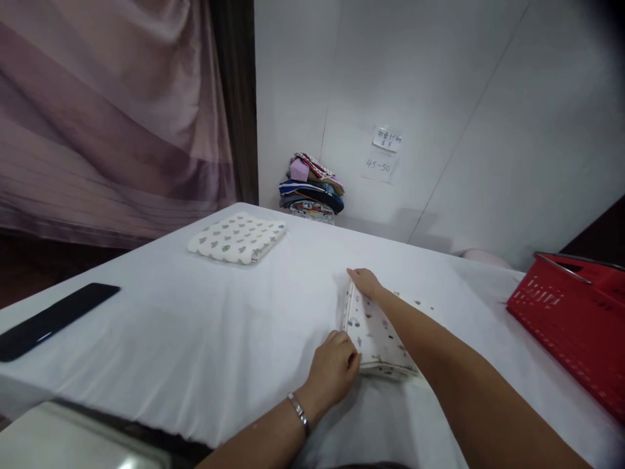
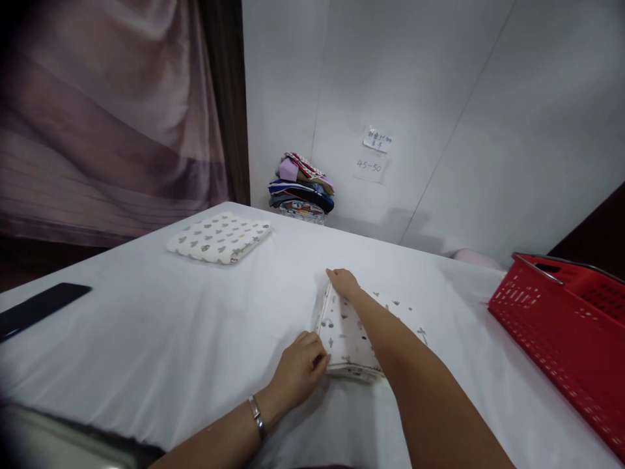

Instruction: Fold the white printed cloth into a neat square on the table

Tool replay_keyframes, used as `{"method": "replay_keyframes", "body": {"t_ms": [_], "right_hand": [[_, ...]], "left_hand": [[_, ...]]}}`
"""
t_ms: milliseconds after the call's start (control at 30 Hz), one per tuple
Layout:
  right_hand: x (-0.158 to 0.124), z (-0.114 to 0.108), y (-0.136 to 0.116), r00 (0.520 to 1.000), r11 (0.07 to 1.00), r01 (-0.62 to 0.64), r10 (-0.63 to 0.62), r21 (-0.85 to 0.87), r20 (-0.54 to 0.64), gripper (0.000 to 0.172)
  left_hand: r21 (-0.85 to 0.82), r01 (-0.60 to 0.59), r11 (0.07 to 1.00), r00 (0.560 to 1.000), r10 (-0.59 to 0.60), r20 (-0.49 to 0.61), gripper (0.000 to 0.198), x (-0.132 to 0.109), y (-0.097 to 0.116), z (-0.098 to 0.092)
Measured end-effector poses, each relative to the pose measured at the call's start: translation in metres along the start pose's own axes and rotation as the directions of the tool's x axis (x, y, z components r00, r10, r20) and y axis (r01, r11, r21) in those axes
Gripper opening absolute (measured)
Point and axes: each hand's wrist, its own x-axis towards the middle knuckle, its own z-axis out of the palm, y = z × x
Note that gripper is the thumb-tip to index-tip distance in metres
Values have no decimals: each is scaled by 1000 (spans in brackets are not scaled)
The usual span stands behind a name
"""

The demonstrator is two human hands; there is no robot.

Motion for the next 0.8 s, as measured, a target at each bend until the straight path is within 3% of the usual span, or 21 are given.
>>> {"method": "replay_keyframes", "body": {"t_ms": [367, 500, 667, 800], "right_hand": [[-7, 5, 6, 956, 985, 25, 26, 172, -291, 57], [-6, 9, 0, 973, 999, -21, 29, 37, -229, 63], [0, 21, -10, 999, 961, -49, 48, -273, -9, 63], [6, 28, -12, 998, 952, -54, 60, -300, 11, 60]], "left_hand": [[-32, 65, 997, 998, -66, -25, 17, 1, 4, 1], [-78, 114, 990, 992, -118, -40, 19, 3, 1, 3], [-119, 102, 988, 993, -108, -50, 18, 4, -1, 2], [-157, 110, 981, 991, -120, -53, 15, 6, -3, 1]]}}
